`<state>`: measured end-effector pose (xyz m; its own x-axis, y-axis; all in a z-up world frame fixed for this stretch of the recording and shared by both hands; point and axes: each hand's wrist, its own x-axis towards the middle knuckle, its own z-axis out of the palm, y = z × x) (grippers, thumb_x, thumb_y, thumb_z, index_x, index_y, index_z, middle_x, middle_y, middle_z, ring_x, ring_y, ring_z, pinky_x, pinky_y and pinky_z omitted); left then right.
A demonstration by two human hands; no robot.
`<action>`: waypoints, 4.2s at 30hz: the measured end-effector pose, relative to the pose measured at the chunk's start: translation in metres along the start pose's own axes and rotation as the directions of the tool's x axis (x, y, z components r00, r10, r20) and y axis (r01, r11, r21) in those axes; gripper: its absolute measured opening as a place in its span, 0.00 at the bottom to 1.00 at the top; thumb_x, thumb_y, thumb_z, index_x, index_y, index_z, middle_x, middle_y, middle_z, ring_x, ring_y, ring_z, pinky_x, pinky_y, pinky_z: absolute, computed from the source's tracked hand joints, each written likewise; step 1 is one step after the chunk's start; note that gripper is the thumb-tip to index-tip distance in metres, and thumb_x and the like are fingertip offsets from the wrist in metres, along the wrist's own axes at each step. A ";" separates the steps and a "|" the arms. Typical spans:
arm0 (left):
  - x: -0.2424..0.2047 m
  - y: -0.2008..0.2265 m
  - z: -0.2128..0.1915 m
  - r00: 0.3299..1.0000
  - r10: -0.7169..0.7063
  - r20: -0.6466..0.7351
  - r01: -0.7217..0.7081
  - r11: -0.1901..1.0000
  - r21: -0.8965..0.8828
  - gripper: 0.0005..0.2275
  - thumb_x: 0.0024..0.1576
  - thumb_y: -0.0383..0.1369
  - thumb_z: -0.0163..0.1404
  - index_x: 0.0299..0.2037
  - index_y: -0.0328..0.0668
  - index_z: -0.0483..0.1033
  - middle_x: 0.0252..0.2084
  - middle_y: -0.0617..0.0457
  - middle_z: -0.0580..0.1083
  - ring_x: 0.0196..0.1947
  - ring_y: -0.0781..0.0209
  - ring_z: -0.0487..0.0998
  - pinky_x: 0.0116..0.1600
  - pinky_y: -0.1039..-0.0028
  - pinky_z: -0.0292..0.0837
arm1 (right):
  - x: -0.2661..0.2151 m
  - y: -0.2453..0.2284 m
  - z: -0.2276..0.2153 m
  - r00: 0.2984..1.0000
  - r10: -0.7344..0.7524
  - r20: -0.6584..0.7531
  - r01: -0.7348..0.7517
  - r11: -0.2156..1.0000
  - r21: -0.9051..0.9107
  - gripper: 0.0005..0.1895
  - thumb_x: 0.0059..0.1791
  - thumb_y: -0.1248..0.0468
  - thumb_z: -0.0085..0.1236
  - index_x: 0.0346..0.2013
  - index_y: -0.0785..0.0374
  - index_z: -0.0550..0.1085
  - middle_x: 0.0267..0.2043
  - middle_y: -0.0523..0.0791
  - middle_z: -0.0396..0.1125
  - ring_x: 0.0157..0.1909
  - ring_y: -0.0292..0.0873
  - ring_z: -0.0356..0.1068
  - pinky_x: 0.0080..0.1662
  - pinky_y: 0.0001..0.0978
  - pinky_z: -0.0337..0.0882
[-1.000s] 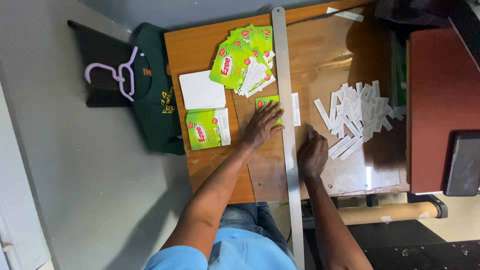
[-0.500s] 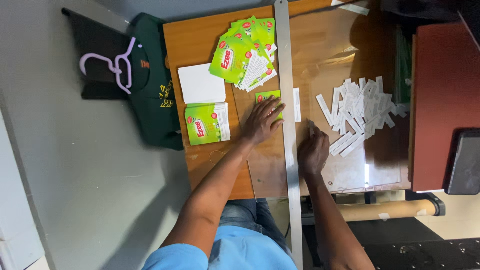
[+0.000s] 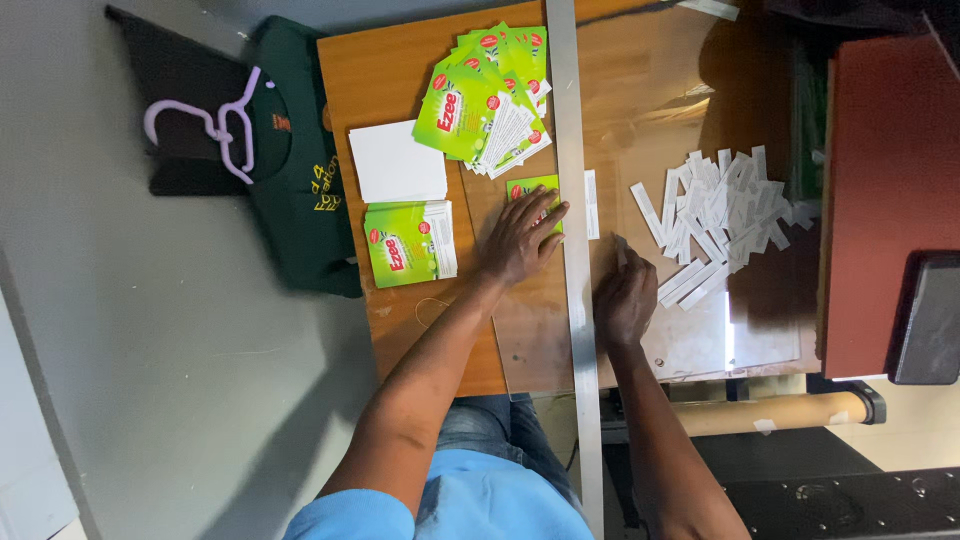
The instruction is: The person repeatedly picks up green packets from a stack, aligns them against a metal ruler on a wooden table, and cuts off a strip from one edge using a utility knife. The cut strips are discarded to the side, and the trimmed packets are stacked separately.
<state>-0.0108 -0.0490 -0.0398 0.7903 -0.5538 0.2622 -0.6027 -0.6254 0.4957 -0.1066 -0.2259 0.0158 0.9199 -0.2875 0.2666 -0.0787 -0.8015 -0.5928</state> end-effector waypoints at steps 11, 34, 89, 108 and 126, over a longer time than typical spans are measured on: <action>-0.003 -0.006 0.014 0.999 0.001 -0.039 -0.002 1.000 -0.011 0.18 0.63 0.41 0.50 0.62 0.48 0.72 0.62 0.43 0.69 0.68 0.42 0.65 0.68 0.53 0.62 | -0.023 0.047 0.026 1.000 -0.007 0.004 0.007 0.998 -0.058 0.13 0.58 0.68 0.41 0.57 0.60 0.66 0.44 0.50 0.63 0.43 0.59 0.70 0.39 0.49 0.71; 0.001 0.003 -0.002 0.999 -0.033 0.014 0.033 0.999 -0.001 0.23 0.59 0.50 0.53 0.59 0.48 0.75 0.62 0.44 0.70 0.68 0.45 0.66 0.68 0.55 0.62 | -0.013 0.018 0.009 0.992 0.098 0.077 -0.095 0.994 -0.046 0.13 0.59 0.66 0.41 0.58 0.61 0.65 0.45 0.54 0.63 0.44 0.64 0.69 0.38 0.55 0.71; -0.001 -0.025 0.104 0.993 -0.101 -0.055 0.096 0.990 -0.100 0.47 0.35 0.76 0.40 0.54 0.45 0.68 0.57 0.45 0.67 0.63 0.43 0.63 0.64 0.54 0.60 | 0.129 -0.017 0.061 0.897 0.041 0.440 0.038 0.985 -0.169 0.16 0.52 0.70 0.45 0.48 0.62 0.80 0.28 0.61 0.65 0.33 0.68 0.71 0.36 0.58 0.72; 0.016 0.016 0.028 0.967 -0.232 0.108 0.216 0.966 0.145 0.41 0.24 0.56 0.69 0.46 0.45 0.69 0.63 0.47 0.68 0.62 0.40 0.69 0.65 0.52 0.65 | 0.025 -0.089 -0.037 0.864 0.314 0.393 -0.263 0.948 -0.180 0.18 0.56 0.62 0.50 0.56 0.73 0.74 0.34 0.67 0.70 0.39 0.70 0.72 0.40 0.64 0.69; 0.013 0.013 0.019 0.933 -0.247 0.262 0.242 0.969 0.053 0.38 0.37 0.53 0.67 0.53 0.43 0.65 0.69 0.47 0.60 0.69 0.40 0.61 0.70 0.54 0.58 | 0.031 0.039 -0.004 0.949 0.283 0.141 -0.268 0.956 -0.117 0.10 0.55 0.66 0.48 0.51 0.63 0.65 0.51 0.58 0.72 0.51 0.65 0.71 0.51 0.58 0.69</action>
<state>-0.0108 -0.0745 -0.0456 0.8572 -0.5062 -0.0944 -0.3989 -0.7688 0.4999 -0.0833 -0.2683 0.0041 0.9045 -0.4259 -0.0223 -0.3670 -0.7506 -0.5494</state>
